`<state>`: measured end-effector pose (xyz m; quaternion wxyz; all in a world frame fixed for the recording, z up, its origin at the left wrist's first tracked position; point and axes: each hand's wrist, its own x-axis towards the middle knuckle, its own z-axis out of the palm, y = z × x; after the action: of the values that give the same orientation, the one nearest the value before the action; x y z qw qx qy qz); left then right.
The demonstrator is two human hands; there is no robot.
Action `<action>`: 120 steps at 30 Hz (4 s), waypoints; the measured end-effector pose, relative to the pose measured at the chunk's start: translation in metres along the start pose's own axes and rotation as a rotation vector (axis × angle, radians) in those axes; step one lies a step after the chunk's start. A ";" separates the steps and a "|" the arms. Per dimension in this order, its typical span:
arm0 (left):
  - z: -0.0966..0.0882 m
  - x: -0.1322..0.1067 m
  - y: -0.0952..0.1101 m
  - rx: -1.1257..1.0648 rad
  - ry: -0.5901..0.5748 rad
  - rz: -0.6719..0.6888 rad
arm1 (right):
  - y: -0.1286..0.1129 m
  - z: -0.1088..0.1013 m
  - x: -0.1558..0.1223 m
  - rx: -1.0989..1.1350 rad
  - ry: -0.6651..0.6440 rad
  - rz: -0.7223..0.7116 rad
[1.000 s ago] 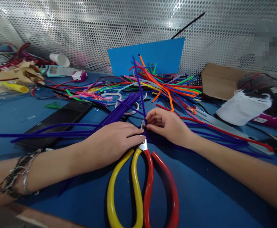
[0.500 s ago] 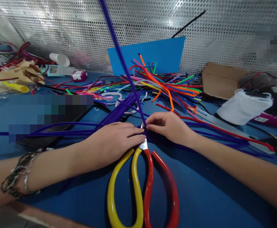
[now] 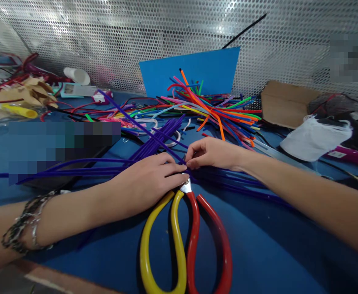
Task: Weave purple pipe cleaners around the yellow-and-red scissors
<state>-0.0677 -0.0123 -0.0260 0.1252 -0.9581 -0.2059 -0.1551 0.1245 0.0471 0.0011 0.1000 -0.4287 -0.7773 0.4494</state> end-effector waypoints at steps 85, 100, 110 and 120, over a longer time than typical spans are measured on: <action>-0.001 -0.002 0.004 0.087 -0.018 -0.020 | 0.008 -0.002 -0.035 -0.866 0.124 -0.242; -0.002 -0.002 0.005 0.125 -0.032 -0.029 | -0.005 0.001 -0.044 -0.776 0.108 -0.253; 0.000 -0.003 0.004 0.108 -0.004 -0.028 | -0.003 0.008 -0.040 -0.837 0.087 -0.144; -0.001 -0.004 0.004 0.118 -0.025 -0.033 | -0.008 0.004 -0.047 -0.819 0.154 -0.200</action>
<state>-0.0697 -0.0179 -0.0278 0.1764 -0.9474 -0.2319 -0.1329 0.1461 0.0075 0.0157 0.0224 -0.3881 -0.9195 0.0583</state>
